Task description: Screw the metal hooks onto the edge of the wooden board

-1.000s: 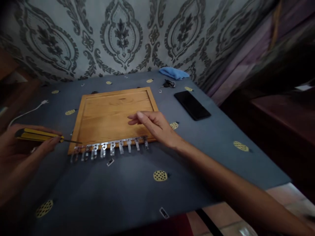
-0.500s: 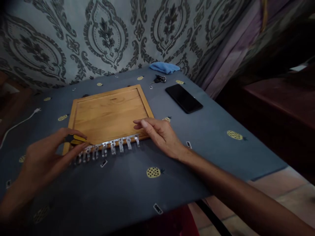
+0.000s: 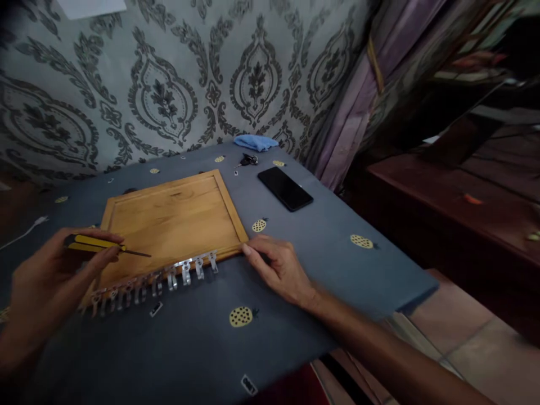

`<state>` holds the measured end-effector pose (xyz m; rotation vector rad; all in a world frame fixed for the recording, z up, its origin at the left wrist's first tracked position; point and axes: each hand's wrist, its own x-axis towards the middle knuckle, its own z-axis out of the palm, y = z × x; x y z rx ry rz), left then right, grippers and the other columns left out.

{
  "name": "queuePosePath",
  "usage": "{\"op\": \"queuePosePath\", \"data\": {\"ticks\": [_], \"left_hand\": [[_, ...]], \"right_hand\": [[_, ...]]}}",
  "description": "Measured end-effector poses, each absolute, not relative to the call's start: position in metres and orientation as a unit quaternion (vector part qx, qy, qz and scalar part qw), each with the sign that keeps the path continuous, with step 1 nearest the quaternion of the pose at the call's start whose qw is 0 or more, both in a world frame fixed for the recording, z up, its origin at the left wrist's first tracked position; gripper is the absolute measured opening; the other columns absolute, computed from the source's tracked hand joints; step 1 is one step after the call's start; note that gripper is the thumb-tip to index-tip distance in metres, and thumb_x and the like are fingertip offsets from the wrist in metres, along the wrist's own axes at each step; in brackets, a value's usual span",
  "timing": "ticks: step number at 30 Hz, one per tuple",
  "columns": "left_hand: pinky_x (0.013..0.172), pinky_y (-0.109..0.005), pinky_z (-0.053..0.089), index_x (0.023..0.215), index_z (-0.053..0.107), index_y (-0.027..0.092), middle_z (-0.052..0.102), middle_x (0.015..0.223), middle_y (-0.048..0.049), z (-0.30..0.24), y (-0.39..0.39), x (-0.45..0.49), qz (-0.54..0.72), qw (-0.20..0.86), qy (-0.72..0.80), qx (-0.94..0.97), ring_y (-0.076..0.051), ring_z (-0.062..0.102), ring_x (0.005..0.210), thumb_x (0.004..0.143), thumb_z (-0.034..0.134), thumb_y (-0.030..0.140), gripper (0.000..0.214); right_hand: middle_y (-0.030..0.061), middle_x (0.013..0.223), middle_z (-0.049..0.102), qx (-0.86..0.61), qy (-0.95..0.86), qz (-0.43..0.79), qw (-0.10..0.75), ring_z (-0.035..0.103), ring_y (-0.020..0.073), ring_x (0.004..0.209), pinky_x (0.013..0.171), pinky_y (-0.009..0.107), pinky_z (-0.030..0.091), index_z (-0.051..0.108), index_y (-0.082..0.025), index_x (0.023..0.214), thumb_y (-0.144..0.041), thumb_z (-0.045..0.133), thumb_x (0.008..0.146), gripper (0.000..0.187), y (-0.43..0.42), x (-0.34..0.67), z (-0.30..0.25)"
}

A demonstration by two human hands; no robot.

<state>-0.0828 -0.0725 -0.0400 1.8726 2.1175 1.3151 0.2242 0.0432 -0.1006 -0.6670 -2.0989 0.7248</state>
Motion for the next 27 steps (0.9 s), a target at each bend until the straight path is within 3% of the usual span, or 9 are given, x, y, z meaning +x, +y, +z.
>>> {"op": "queuePosePath", "data": {"ticks": [7, 12, 17, 22, 27], "left_hand": [[0.058, -0.028, 0.061, 0.108, 0.05, 0.022, 0.075, 0.078, -0.0006, -0.053, -0.078, -0.107, 0.588, 0.1, 0.682, 0.423, -0.018, 0.071, 0.058, 0.067, 0.084, 0.041, 0.057], [0.056, -0.029, 0.06, 0.095, 0.049, 0.023, 0.07, 0.075, 0.0015, -0.066, -0.081, -0.15, 0.652, 0.108, 0.69, 0.295, -0.019, 0.072, 0.064, 0.057, 0.085, 0.048, 0.058], [0.056, -0.026, 0.06, 0.078, 0.043, 0.022, 0.056, 0.063, 0.0092, -0.075, -0.089, -0.19, 0.672, 0.05, 0.708, 0.211, -0.013, 0.068, 0.057, 0.05, 0.085, 0.048, 0.057], [0.033, -0.02, 0.04, 0.072, 0.048, 0.022, 0.059, 0.049, 0.0071, -0.078, -0.098, -0.203, 0.591, 0.042, 0.78, 0.2, -0.015, 0.057, 0.04, 0.054, 0.085, 0.044, 0.047], [0.045, -0.023, 0.038, 0.06, 0.056, 0.022, 0.059, 0.05, 0.0039, -0.083, -0.101, -0.211, 0.447, -0.014, 0.851, 0.274, -0.018, 0.056, 0.052, 0.057, 0.079, 0.041, 0.03]], "right_hand": [[0.0002, 0.066, 0.066, -0.301, -0.833, 0.273, 0.375, 0.06, 0.0124, 0.053, 0.054, 0.024, 0.048, 0.069, -0.02, 0.083, -0.031, 0.052, 0.101, 0.027, 0.043, 0.22, -0.104], [0.0017, 0.072, 0.073, -0.353, -0.819, 0.262, 0.368, 0.066, 0.0169, 0.057, 0.059, 0.029, 0.055, 0.073, -0.022, 0.092, -0.041, 0.053, 0.098, 0.028, 0.049, 0.224, -0.114], [0.0047, 0.093, 0.079, -0.401, -0.799, 0.241, 0.376, 0.075, 0.022, 0.082, 0.07, 0.029, 0.058, 0.075, -0.022, 0.099, -0.042, 0.051, 0.097, 0.031, 0.06, 0.229, -0.115], [0.0027, 0.074, 0.067, -0.468, -0.769, 0.16, 0.406, 0.061, 0.017, 0.06, 0.053, 0.027, 0.048, 0.069, -0.018, 0.116, -0.044, 0.05, 0.097, 0.038, 0.085, 0.243, -0.116], [0.0102, 0.092, 0.067, -0.513, -0.729, 0.029, 0.452, 0.062, 0.0277, 0.085, 0.078, 0.044, 0.053, 0.061, -0.017, 0.124, -0.05, 0.055, 0.091, 0.047, 0.118, 0.269, -0.13]]}}
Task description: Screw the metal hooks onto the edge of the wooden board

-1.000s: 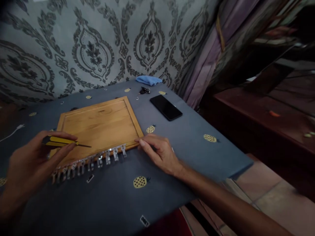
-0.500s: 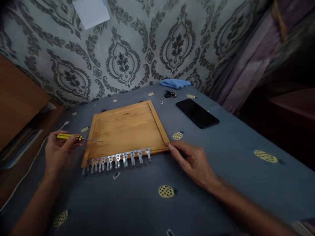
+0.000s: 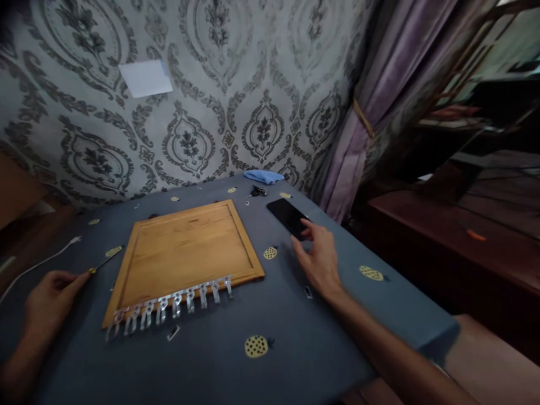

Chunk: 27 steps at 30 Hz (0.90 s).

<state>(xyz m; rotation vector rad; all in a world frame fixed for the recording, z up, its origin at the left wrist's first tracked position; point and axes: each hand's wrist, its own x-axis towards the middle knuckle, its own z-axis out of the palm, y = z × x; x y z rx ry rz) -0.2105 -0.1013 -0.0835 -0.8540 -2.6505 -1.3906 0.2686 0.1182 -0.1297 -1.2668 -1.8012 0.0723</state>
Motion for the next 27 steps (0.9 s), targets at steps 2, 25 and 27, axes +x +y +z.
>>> {"op": "queuePosePath", "data": {"ticks": [2, 25, 27], "left_hand": [[0.052, -0.025, 0.037, 0.063, 0.059, 0.023, 0.06, 0.057, 0.0022, -0.089, -0.101, -0.214, -0.395, 0.031, -0.861, -0.318, -0.02, 0.056, 0.059, 0.063, 0.073, 0.045, 0.026], [0.084, -0.038, 0.053, 0.095, 0.061, 0.022, 0.07, 0.092, -0.0063, -0.104, -0.102, -0.209, -0.401, 0.009, -0.829, -0.389, -0.025, 0.066, 0.088, 0.073, 0.057, 0.054, 0.039], [0.086, -0.037, 0.054, 0.098, 0.062, 0.021, 0.07, 0.096, -0.0067, -0.098, -0.101, -0.2, -0.421, -0.002, -0.814, -0.401, -0.024, 0.066, 0.091, 0.074, 0.058, 0.055, 0.042]], "right_hand": [[0.0145, 0.096, 0.067, -0.536, -0.72, -0.002, 0.44, 0.062, 0.0322, 0.088, 0.08, 0.05, 0.051, 0.06, -0.015, 0.126, -0.057, 0.054, 0.089, 0.056, 0.127, 0.279, -0.135], [0.0083, 0.08, 0.068, -0.35, -0.889, 0.056, 0.291, 0.063, 0.0243, 0.077, 0.067, 0.035, 0.047, 0.062, -0.023, 0.079, -0.035, 0.047, 0.097, 0.026, 0.101, 0.195, -0.123], [0.009, 0.084, 0.068, -0.306, -0.908, 0.059, 0.279, 0.061, 0.0238, 0.081, 0.07, 0.035, 0.048, 0.064, -0.022, 0.085, -0.032, 0.047, 0.099, 0.024, 0.101, 0.186, -0.122]]}}
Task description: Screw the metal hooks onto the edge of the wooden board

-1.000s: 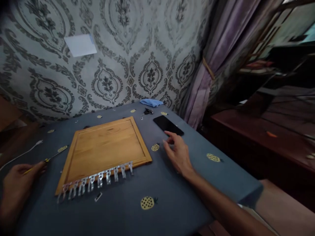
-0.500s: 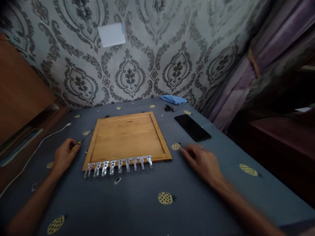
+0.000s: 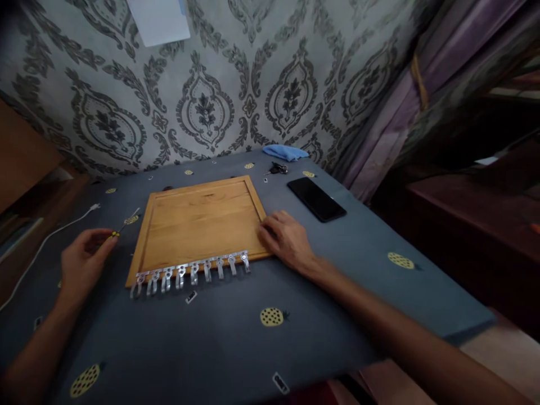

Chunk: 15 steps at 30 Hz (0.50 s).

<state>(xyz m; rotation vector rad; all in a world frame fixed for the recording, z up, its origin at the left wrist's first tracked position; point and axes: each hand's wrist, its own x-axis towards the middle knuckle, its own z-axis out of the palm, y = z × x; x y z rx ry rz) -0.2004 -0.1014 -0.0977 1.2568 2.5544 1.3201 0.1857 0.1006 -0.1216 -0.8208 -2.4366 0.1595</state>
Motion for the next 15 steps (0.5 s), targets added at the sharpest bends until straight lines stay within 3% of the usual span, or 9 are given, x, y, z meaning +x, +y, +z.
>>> {"op": "queuePosePath", "data": {"ticks": [4, 8, 15], "left_hand": [[0.083, -0.033, 0.055, 0.099, 0.067, 0.022, 0.073, 0.098, -0.0047, -0.083, -0.095, -0.17, 0.409, 0.067, 0.777, 0.473, -0.023, 0.068, 0.094, 0.076, 0.064, 0.053, 0.039], [0.082, -0.033, 0.053, 0.096, 0.069, 0.022, 0.073, 0.096, -0.0048, -0.069, -0.078, -0.135, 0.308, 0.119, 0.695, 0.639, -0.022, 0.068, 0.091, 0.088, 0.058, 0.044, 0.025], [0.086, -0.034, 0.051, 0.102, 0.066, 0.023, 0.072, 0.102, -0.0046, -0.067, -0.044, -0.104, 0.227, 0.162, 0.624, 0.73, -0.021, 0.066, 0.098, 0.096, 0.051, 0.034, 0.02]], "right_hand": [[0.0109, 0.09, 0.069, -0.225, -0.933, 0.107, 0.259, 0.061, 0.024, 0.086, 0.079, 0.038, 0.05, 0.066, -0.018, 0.089, -0.027, 0.048, 0.1, 0.023, 0.098, 0.169, -0.12], [0.0109, 0.094, 0.07, -0.144, -0.945, 0.171, 0.241, 0.063, 0.0225, 0.09, 0.083, 0.038, 0.051, 0.067, -0.016, 0.089, -0.022, 0.049, 0.101, 0.022, 0.096, 0.163, -0.117], [0.0092, 0.099, 0.07, -0.128, -0.939, 0.23, 0.222, 0.063, 0.0206, 0.094, 0.085, 0.036, 0.053, 0.07, -0.016, 0.098, -0.022, 0.053, 0.101, 0.018, 0.093, 0.16, -0.113]]}}
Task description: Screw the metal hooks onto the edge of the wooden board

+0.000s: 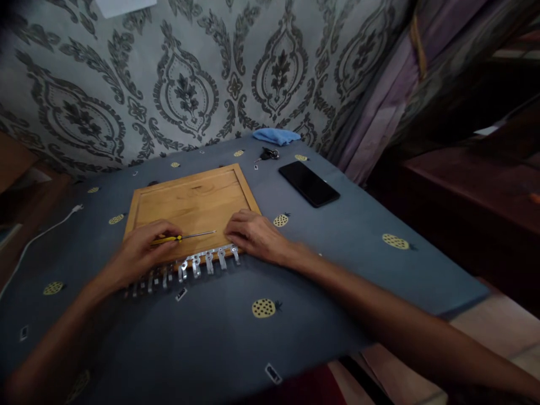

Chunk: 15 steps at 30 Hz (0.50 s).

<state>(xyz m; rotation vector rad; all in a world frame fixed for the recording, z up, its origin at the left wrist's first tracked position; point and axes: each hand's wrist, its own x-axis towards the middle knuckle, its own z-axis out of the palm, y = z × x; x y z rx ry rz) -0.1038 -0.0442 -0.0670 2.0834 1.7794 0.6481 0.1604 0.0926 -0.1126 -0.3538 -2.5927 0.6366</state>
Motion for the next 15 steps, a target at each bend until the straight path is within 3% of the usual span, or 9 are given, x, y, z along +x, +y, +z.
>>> {"op": "queuePosePath", "data": {"ticks": [7, 15], "left_hand": [[0.089, -0.036, 0.053, 0.111, 0.068, 0.025, 0.072, 0.109, -0.0049, -0.077, -0.039, -0.103, 0.206, 0.236, 0.605, 0.732, -0.022, 0.066, 0.103, 0.097, 0.052, 0.032, 0.022], [0.087, -0.035, 0.055, 0.109, 0.069, 0.027, 0.073, 0.109, -0.0029, -0.078, -0.036, -0.104, 0.201, 0.241, 0.609, 0.728, -0.021, 0.068, 0.101, 0.093, 0.06, 0.031, 0.019]], "right_hand": [[0.0092, 0.101, 0.07, -0.12, -0.922, 0.257, 0.265, 0.064, 0.0202, 0.097, 0.087, 0.037, 0.053, 0.071, -0.017, 0.1, -0.025, 0.054, 0.102, 0.019, 0.093, 0.165, -0.122], [0.0101, 0.102, 0.071, -0.101, -0.925, 0.24, 0.277, 0.064, 0.0207, 0.096, 0.085, 0.036, 0.052, 0.072, -0.015, 0.099, -0.025, 0.054, 0.102, 0.02, 0.092, 0.17, -0.124]]}}
